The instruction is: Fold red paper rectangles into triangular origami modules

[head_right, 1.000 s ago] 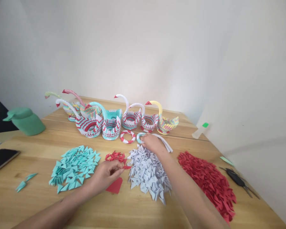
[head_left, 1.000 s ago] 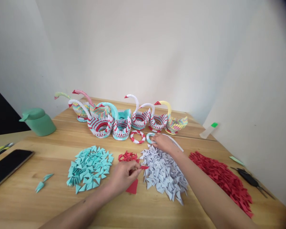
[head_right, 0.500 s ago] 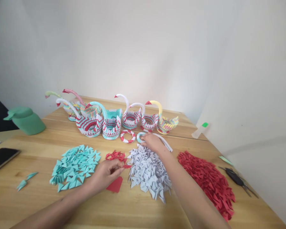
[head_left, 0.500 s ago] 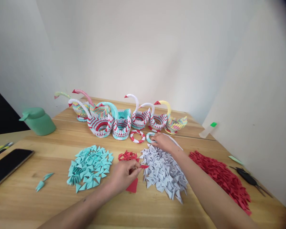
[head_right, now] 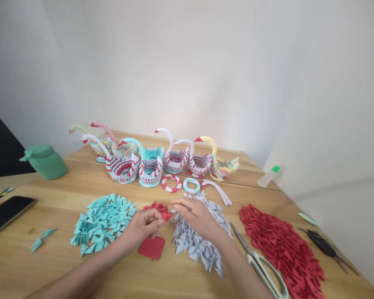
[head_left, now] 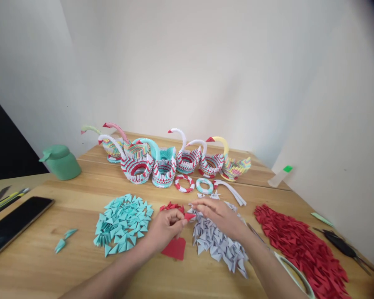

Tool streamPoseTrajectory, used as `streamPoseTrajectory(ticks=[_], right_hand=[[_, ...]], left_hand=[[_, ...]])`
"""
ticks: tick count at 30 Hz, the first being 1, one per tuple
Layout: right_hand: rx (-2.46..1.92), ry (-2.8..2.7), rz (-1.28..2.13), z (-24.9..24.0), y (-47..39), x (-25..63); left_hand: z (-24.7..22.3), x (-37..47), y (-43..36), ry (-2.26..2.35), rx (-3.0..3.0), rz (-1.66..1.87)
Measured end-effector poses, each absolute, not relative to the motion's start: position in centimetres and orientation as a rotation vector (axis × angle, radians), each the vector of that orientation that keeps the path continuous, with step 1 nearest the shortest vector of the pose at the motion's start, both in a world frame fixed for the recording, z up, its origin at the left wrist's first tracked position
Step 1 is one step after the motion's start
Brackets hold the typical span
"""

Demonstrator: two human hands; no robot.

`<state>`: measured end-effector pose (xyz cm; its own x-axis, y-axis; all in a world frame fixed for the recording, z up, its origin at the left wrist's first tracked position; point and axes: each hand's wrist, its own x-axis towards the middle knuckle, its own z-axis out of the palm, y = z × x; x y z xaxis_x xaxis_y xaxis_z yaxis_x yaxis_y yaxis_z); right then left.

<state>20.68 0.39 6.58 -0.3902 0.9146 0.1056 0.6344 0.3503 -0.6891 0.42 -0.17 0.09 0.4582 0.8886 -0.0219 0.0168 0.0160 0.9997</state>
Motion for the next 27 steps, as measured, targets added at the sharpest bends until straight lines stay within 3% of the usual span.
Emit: streamPoseTrajectory(ticks=[11,27], right_hand=[[-1.296,-1.705,1.107,4.0,-1.4,17.7],[-1.414,-1.523,1.044,1.2,-2.3,17.1]], left_hand=[[-0.2,0.4,0.2,0.839,1.28,0.917],[0.2,0.4,0.1,0.943,1.366,0.987]])
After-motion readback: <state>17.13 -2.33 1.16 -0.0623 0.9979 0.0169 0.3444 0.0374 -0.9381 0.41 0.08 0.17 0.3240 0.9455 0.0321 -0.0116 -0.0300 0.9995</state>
